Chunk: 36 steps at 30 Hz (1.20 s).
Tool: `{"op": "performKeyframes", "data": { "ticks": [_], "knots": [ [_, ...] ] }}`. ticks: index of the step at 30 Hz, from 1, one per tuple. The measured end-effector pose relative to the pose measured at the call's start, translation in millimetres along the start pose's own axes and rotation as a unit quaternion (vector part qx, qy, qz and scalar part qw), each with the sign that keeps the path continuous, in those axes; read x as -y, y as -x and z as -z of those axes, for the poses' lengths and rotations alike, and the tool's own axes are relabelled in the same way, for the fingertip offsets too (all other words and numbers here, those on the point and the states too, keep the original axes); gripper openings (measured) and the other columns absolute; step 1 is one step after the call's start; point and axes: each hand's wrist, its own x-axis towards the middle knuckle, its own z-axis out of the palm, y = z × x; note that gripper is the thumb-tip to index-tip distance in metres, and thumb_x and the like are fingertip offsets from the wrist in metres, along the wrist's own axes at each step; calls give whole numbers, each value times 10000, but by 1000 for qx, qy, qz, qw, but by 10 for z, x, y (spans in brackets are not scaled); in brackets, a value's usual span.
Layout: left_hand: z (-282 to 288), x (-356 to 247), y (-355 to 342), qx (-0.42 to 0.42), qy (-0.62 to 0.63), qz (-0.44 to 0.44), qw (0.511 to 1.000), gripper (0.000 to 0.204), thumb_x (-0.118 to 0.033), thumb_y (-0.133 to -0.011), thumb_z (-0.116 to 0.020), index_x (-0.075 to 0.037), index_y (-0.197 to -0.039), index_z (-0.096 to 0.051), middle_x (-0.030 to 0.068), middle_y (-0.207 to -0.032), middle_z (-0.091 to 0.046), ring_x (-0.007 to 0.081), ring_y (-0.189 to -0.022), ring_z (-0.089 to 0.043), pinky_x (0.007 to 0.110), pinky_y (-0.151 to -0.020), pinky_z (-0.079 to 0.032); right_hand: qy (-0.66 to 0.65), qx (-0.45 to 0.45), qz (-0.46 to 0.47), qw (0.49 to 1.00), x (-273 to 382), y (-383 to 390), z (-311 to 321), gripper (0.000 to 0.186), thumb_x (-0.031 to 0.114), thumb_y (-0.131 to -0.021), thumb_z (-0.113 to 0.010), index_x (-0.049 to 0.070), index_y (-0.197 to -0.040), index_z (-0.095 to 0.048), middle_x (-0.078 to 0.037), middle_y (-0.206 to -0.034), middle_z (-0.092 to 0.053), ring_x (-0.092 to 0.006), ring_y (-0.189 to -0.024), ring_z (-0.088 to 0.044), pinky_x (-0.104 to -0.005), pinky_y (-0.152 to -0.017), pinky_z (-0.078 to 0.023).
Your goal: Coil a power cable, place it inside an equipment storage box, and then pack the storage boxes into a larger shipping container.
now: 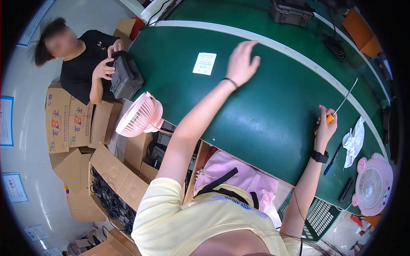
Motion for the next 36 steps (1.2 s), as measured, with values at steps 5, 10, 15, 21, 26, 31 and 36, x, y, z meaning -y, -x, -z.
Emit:
{"op": "performKeyframes", "data": {
  "ticks": [5,10,15,21,26,31,36],
  "knots": [
    [-821,-126,-414,-111,151,61,980,533,-25,-791,-680,-62,-1291,-499,149,-1221,-566,296,-1068,-615,380,-898,-517,5,-7,-3,1000,12,24,-2,196,138,-955,-652,79,-882,-480,-107,-959,-724,-32,-567,-491,-171,-506,-412],
    [-1336,-3,-1085,-283,27,32,958,698,-66,-750,-758,-82,-1371,-439,164,-1207,-501,309,-1034,-567,388,-866,-504,2,-5,-21,1000,0,15,-18,201,132,-962,-646,89,-883,-466,-138,-988,-706,-29,-550,-461,-170,-490,-375],
    [-1685,497,-1616,-88,145,128,977,1315,-180,-507,-955,-210,-1540,-143,256,-1513,-184,442,-1355,-341,462,-1128,-365,-2,-13,-21,1000,-5,-18,-68,197,87,-954,-642,74,-882,-458,-165,-956,-696,-32,-540,-460,-171,-478,-373],
    [-2039,795,-1834,-26,207,134,969,1428,-230,-439,-983,-219,-1541,-75,224,-1473,-275,403,-1343,-389,452,-1116,-401,-7,-17,-32,999,-8,-12,-64,183,62,-956,-625,79,-899,-452,-163,-941,-690,-38,-531,-454,-176,-475,-370],
    [-2137,601,-1988,-123,228,193,946,1255,-211,-564,-935,-185,-1558,-170,218,-1459,-367,371,-1313,-462,423,-1084,-431,1,-26,-24,999,-27,-25,-70,187,48,-949,-626,79,-901,-448,-166,-927,-688,-43,-521,-450,-178,-468,-366],
    [-2133,594,-2345,-153,166,393,891,978,-670,-735,-720,-367,-1539,-253,283,-1504,-259,455,-1337,-377,486,-1107,-355,-12,-25,-23,999,-42,-34,-60,186,31,-942,-627,81,-901,-453,-169,-935,-687,-42,-535,-459,-174,-470,-368],
    [-2050,757,-2351,-87,228,353,903,931,-598,-763,-729,-315,-1540,-303,268,-1385,-476,426,-1274,-483,467,-1066,-400,-22,-25,-28,999,-65,-46,-41,180,18,-939,-627,87,-897,-466,-160,-952,-684,-32,-566,-471,-163,-487,-374]
  ]
}}
